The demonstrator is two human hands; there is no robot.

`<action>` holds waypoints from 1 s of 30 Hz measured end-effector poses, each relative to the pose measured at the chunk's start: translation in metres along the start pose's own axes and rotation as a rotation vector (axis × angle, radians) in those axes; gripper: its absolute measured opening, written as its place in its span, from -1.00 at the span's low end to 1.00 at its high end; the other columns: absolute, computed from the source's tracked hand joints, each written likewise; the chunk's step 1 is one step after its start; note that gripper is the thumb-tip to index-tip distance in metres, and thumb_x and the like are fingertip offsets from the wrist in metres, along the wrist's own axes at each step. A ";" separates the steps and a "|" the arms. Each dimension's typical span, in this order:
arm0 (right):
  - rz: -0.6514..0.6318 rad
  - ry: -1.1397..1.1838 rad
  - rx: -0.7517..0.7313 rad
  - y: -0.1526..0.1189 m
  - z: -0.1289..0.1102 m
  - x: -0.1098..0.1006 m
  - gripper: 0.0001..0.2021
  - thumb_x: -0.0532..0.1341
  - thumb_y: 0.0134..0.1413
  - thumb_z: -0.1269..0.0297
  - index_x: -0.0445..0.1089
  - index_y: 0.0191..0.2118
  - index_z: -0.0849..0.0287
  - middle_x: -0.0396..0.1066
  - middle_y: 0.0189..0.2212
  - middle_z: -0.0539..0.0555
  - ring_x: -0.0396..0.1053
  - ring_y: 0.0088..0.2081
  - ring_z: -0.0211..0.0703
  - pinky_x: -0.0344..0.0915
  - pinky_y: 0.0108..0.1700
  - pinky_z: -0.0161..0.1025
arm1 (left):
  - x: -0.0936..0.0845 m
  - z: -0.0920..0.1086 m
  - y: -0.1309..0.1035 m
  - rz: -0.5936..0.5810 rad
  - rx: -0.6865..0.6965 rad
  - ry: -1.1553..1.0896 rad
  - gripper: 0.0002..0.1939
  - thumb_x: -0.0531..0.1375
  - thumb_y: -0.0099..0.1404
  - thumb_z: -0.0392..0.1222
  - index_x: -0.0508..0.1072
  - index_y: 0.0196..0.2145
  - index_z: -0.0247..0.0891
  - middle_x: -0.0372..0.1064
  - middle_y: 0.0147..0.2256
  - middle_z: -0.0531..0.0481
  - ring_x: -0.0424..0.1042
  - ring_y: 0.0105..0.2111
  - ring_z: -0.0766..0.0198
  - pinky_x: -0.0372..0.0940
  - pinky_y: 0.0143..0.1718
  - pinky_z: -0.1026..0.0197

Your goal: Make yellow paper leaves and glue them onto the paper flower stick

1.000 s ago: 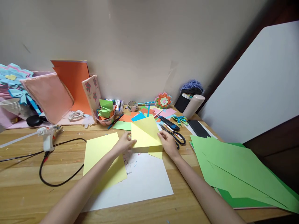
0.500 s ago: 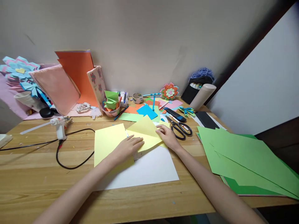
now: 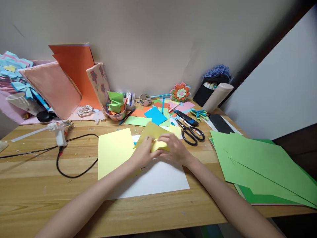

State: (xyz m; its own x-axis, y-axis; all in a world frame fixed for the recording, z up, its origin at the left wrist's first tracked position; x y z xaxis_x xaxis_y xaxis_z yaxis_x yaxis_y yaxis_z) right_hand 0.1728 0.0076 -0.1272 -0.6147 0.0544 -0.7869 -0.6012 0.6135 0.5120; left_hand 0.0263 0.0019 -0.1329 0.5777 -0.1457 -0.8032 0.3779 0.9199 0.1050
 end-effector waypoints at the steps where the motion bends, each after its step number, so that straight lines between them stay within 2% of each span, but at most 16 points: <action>1: -0.069 -0.003 -0.004 0.000 0.000 0.004 -0.77 0.15 0.05 0.17 0.26 -0.17 0.13 0.33 -0.22 0.15 0.28 -0.16 -0.06 0.25 -0.18 -0.15 | -0.003 -0.002 0.001 -0.030 -0.033 -0.064 -0.49 0.07 0.15 0.15 0.26 -0.08 -0.29 0.26 -0.16 -0.12 0.32 -0.23 0.17 0.25 -0.24 0.14; 2: -0.135 -0.007 0.003 -0.001 -0.001 0.008 -0.85 0.10 0.10 0.19 0.29 -0.27 0.14 0.36 -0.32 0.12 0.30 -0.25 -0.10 0.23 -0.27 -0.22 | -0.005 -0.004 0.002 -0.072 -0.062 -0.120 -0.42 0.09 0.11 0.18 0.23 -0.04 -0.29 0.24 -0.13 -0.13 0.32 -0.23 0.17 0.26 -0.25 0.15; 4: -0.206 -0.018 0.036 -0.002 -0.002 0.013 -0.80 0.03 0.16 0.22 0.30 -0.41 0.15 0.34 -0.47 0.08 0.29 -0.37 -0.16 0.15 -0.39 -0.29 | -0.012 -0.009 0.005 -0.168 -0.102 -0.217 -0.33 0.13 0.05 0.20 0.21 0.00 -0.31 0.23 -0.09 -0.16 0.32 -0.24 0.17 0.26 -0.26 0.16; 6: -0.208 -0.014 0.071 -0.002 -0.003 0.014 -0.75 0.01 0.17 0.23 0.29 -0.47 0.16 0.33 -0.52 0.06 0.27 -0.42 -0.19 0.09 -0.42 -0.31 | -0.021 -0.017 0.007 -0.230 -0.113 -0.300 -0.39 0.11 0.10 0.17 0.25 -0.01 -0.31 0.26 -0.08 -0.16 0.32 -0.21 0.17 0.25 -0.22 0.16; 8: -0.202 0.028 0.120 -0.002 -0.003 0.013 -0.77 0.05 0.15 0.21 0.30 -0.47 0.16 0.34 -0.51 0.06 0.26 -0.42 -0.20 0.08 -0.41 -0.32 | -0.031 -0.028 0.008 -0.214 -0.126 -0.341 -0.56 0.03 0.19 0.09 0.36 -0.13 -0.28 0.32 -0.13 -0.13 0.32 -0.18 0.17 0.23 -0.16 0.16; 10: -0.182 0.085 0.216 -0.001 -0.001 0.011 -0.78 0.07 0.13 0.20 0.31 -0.46 0.16 0.35 -0.50 0.04 0.27 -0.43 -0.22 0.08 -0.40 -0.32 | -0.039 -0.042 0.007 -0.192 -0.154 -0.391 -0.62 -0.04 0.25 0.03 0.41 -0.23 -0.29 0.37 -0.21 -0.11 0.34 -0.21 0.20 0.24 -0.18 0.15; 15: -0.112 0.236 0.511 0.002 0.009 0.013 -0.81 0.15 0.03 0.15 0.34 -0.46 0.14 0.38 -0.50 -0.02 0.27 -0.44 -0.23 0.08 -0.41 -0.33 | -0.043 -0.060 -0.001 -0.245 -0.153 -0.642 -0.66 0.01 0.24 -0.02 0.41 -0.21 -0.29 0.37 -0.18 -0.11 0.35 -0.18 0.24 0.26 -0.16 0.19; 19: -0.085 0.346 0.648 0.004 0.019 0.022 -0.83 0.16 -0.02 0.15 0.36 -0.41 0.14 0.39 -0.48 -0.04 0.28 -0.43 -0.22 0.10 -0.42 -0.34 | -0.041 -0.062 -0.002 -0.247 -0.143 -0.625 -0.70 0.14 0.14 -0.04 0.43 -0.26 -0.30 0.40 -0.27 -0.08 0.37 -0.29 0.26 0.26 -0.28 0.24; 22: -0.055 0.318 0.691 0.005 0.023 0.027 -0.81 0.17 -0.05 0.13 0.36 -0.40 0.14 0.39 -0.47 -0.02 0.29 -0.42 -0.19 0.11 -0.41 -0.32 | -0.040 -0.064 0.000 -0.209 -0.121 -0.578 -0.77 0.19 0.09 -0.08 0.46 -0.43 -0.32 0.41 -0.36 -0.05 0.37 -0.39 0.30 0.24 -0.34 0.26; 25: -0.046 0.273 0.696 0.005 0.024 0.029 -0.81 0.18 -0.07 0.11 0.35 -0.39 0.12 0.39 -0.46 -0.03 0.29 -0.43 -0.19 0.10 -0.42 -0.32 | -0.041 -0.067 -0.001 -0.211 -0.145 -0.541 -0.80 0.23 0.03 -0.10 0.47 -0.54 -0.31 0.43 -0.41 -0.04 0.37 -0.41 0.30 0.24 -0.35 0.28; 30: -0.080 0.194 0.648 0.007 0.023 0.029 -0.81 0.15 -0.03 0.10 0.31 -0.36 0.09 0.40 -0.43 -0.03 0.31 -0.39 -0.16 0.09 -0.39 -0.31 | -0.047 -0.071 -0.004 -0.238 -0.267 -0.459 -0.79 0.28 -0.07 -0.07 0.50 -0.53 -0.28 0.46 -0.52 -0.01 0.39 -0.47 0.28 0.20 -0.46 0.30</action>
State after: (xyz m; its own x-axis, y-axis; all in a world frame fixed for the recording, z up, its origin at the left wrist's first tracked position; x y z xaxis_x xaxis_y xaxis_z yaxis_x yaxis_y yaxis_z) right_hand 0.1629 0.0317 -0.1547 -0.6978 -0.1154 -0.7070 -0.2581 0.9612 0.0978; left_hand -0.0538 0.0309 -0.1368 0.7759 -0.4481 -0.4440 0.3750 0.8937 -0.2464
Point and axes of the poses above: each hand's wrist, its own y-axis towards the middle knuckle, its own x-axis out of the palm, z = x × y, the point moved 3 cm from there along y, towards the middle knuckle
